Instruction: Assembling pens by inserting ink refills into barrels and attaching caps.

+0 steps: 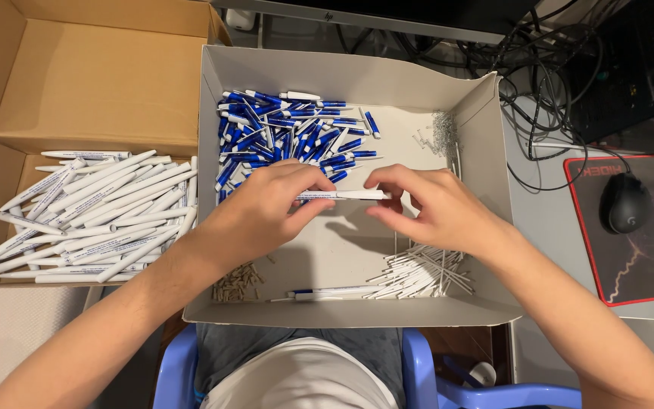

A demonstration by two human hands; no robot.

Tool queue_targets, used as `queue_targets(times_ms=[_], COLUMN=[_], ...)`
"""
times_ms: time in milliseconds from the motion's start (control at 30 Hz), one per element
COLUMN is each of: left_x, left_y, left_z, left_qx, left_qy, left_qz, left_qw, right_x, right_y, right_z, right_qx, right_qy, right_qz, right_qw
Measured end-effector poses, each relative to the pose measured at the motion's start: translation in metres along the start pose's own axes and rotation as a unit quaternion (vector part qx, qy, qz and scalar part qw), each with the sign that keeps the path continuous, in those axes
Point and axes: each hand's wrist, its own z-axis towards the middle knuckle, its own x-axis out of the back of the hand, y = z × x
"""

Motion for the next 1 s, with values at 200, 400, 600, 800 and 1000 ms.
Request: queue_targets(times_ms=[200, 400, 600, 800, 1000], left_x=[-0.002, 0.0, 0.0, 0.001, 0.0], left_y=[-0.003, 0.001, 0.0, 0.001, 0.0], left_z=[-0.001, 0.0, -0.001, 0.0, 0.0], left_qx=[-0.001, 0.002, 0.011, 0.008, 0.001], left_qy=[-0.002, 0.003, 0.003, 0.005, 0.012], left_qz=[0.002, -0.012, -0.019, -0.016, -0.017], left_qw=[1.0, 1.0, 1.0, 1.0, 1.0], right_x=[-0.003, 0.0, -0.003, 0.003, -0.003], right_y=[0.003, -0.003, 0.002, -0.011, 0.004], right_z=[-0.001, 0.003, 0.003, 0.007, 0.0], right_qx=[-0.007, -0.012, 0.0, 0.003, 0.017], right_qy=[0.006, -0.001, 0.001, 0.001, 0.004], right_qz=[-0.033, -0.017, -0.034, -0.023, -0.038], right_qw=[0.999, 1.0, 0.999, 1.0, 0.999])
